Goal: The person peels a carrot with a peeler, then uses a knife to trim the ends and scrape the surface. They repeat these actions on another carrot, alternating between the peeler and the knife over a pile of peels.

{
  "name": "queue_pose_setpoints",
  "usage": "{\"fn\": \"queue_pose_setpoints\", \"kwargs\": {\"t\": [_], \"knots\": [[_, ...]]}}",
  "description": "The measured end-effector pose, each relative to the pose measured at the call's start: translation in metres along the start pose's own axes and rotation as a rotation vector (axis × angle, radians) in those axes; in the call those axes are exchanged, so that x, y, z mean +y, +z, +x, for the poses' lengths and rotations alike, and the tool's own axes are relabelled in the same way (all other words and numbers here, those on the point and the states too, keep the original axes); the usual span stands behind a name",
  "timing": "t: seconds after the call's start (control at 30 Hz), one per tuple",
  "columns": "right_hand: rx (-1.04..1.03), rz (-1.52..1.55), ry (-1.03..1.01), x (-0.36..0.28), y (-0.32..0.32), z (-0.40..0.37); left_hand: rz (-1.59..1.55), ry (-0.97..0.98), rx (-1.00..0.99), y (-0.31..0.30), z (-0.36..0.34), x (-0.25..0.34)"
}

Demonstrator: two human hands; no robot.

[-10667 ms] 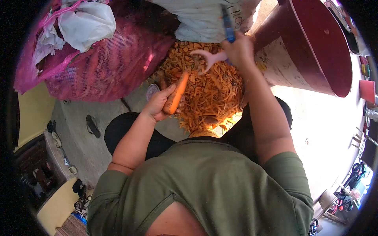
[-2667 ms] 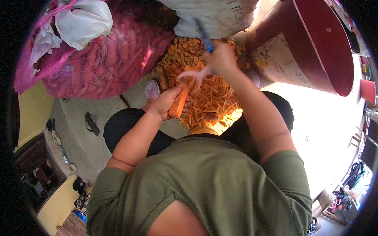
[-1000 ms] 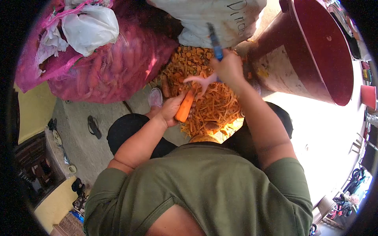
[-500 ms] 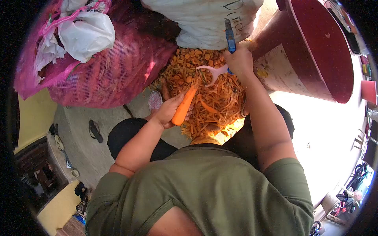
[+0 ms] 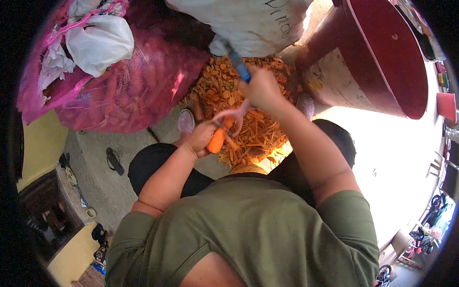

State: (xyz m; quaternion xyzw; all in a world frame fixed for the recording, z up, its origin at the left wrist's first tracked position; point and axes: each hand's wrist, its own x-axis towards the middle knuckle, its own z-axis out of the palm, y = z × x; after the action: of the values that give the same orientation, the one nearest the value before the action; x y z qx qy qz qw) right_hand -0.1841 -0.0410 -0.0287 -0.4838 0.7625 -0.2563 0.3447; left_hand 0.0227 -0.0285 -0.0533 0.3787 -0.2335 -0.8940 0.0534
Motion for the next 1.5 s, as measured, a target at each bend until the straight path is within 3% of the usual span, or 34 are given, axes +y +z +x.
{"fn": "queue_pose_setpoints", "kwargs": {"t": [0.1, 0.2, 0.23, 0.27, 0.37, 0.53, 0.57, 0.67, 0.7, 0.8, 0.87, 0.93, 0.97, 1.07, 1.27, 1.37, 1.5], "knots": [[0.204, -0.034, 0.186, 0.016, -0.033, 0.027, -0.011, -0.032, -0.005, -0.009, 0.002, -0.005], [0.227, 0.115, 0.188, 0.016, -0.036, 0.022, -0.018, -0.017, -0.008, -0.012, 0.001, -0.006], [0.129, 0.106, 0.196, 0.006, -0.027, 0.012, 0.013, -0.027, 0.040, -0.010, 0.000, -0.005], [0.121, 0.018, -0.007, 0.008, -0.012, 0.006, 0.044, -0.037, 0.087, -0.008, -0.001, -0.004], [0.148, -0.028, 0.095, 0.020, -0.016, 0.016, 0.138, 0.074, -0.057, -0.008, -0.002, -0.003], [0.151, 0.087, 0.201, 0.013, -0.029, 0.013, 0.279, 0.173, -0.065, -0.007, -0.003, -0.002], [0.126, -0.026, 0.049, 0.021, -0.017, 0.013, 0.318, 0.181, -0.073, -0.010, -0.001, -0.004], [0.259, -0.074, 0.101, 0.021, -0.026, 0.015, 0.372, 0.217, 0.016, -0.013, 0.003, -0.002], [0.280, -0.278, 0.097, 0.020, -0.034, 0.017, 0.393, 0.189, 0.064, -0.013, 0.002, 0.002], [0.128, -0.330, 0.002, 0.006, -0.022, -0.002, 0.477, 0.148, 0.194, -0.015, 0.000, 0.016], [-0.028, -0.514, -0.221, 0.001, -0.002, -0.026, 0.560, 0.165, 0.266, -0.022, 0.005, 0.014], [-0.095, -0.561, -0.346, 0.009, 0.013, -0.036, 0.727, 0.288, 0.336, -0.030, 0.011, 0.008], [-0.122, -0.563, -0.338, 0.013, 0.014, -0.038, 0.811, 0.350, 0.368, -0.034, 0.014, 0.006], [-0.197, -0.587, -0.324, 0.012, 0.012, -0.041, 0.774, 0.204, 0.387, -0.027, 0.010, 0.014], [-0.289, -0.663, -0.306, 0.008, 0.010, -0.044, 0.826, 0.220, 0.390, -0.036, 0.017, 0.012], [-0.317, -0.682, -0.306, 0.010, 0.013, -0.044, 0.904, 0.261, 0.409, -0.023, 0.012, 0.015], [-0.336, -0.691, -0.285, 0.016, 0.021, -0.042, 1.087, 0.453, 0.444, -0.026, 0.018, 0.001]]}}
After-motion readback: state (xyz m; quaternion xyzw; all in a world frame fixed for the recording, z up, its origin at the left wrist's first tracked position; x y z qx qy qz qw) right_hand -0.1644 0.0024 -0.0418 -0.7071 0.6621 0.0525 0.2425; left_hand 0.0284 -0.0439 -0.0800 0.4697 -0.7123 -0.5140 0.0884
